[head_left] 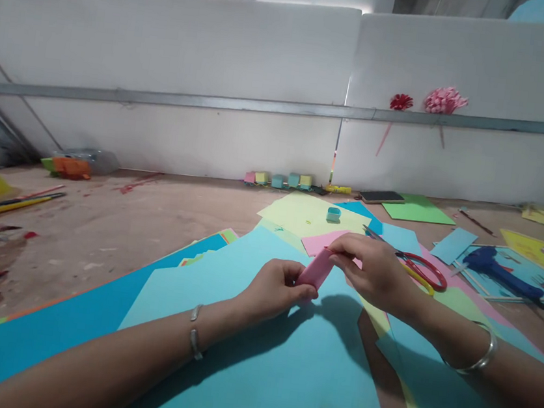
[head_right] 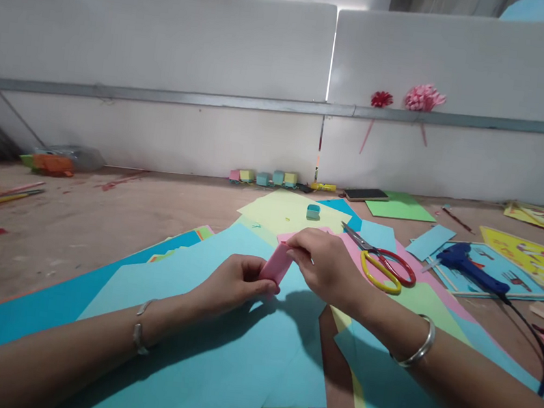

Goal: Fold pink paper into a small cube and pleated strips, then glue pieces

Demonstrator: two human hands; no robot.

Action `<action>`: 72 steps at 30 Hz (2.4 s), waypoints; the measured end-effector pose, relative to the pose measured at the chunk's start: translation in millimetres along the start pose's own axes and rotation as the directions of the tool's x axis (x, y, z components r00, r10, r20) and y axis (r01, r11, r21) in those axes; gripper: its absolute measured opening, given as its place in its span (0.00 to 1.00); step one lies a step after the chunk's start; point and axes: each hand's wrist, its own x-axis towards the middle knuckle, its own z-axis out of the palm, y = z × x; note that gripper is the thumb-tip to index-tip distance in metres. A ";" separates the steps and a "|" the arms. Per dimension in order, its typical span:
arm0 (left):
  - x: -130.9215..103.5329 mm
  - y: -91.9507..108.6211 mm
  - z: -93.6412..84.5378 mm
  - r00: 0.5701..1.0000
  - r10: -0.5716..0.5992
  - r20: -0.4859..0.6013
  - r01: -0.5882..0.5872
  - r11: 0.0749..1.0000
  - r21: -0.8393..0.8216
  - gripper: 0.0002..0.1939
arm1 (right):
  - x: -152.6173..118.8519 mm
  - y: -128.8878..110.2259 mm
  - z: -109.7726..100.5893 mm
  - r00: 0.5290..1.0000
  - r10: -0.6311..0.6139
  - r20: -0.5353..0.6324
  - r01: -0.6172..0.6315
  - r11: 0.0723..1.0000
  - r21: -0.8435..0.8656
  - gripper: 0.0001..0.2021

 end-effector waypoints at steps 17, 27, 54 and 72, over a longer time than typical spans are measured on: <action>-8.6 -3.1 4.2 0.910 -0.003 0.414 0.232 0.832 -0.503 0.24 | -2.3 -8.4 3.6 0.981 0.193 0.021 -0.193 0.969 0.154 0.05; -5.4 -4.2 -0.9 0.891 -0.106 0.441 0.356 0.765 -0.536 0.20 | -3.3 -8.2 10.2 0.955 0.295 0.017 -0.279 0.883 0.378 0.07; -15.7 12.4 -0.1 0.963 0.228 -0.144 -0.253 0.950 -0.184 0.14 | -15.8 -18.5 21.4 0.998 0.057 -0.041 -0.044 0.964 0.262 0.15; -4.9 11.2 -3.6 0.997 -0.056 0.056 0.073 0.926 -0.371 0.22 | -12.0 -20.3 20.4 0.885 0.450 0.119 -0.447 0.754 0.480 0.16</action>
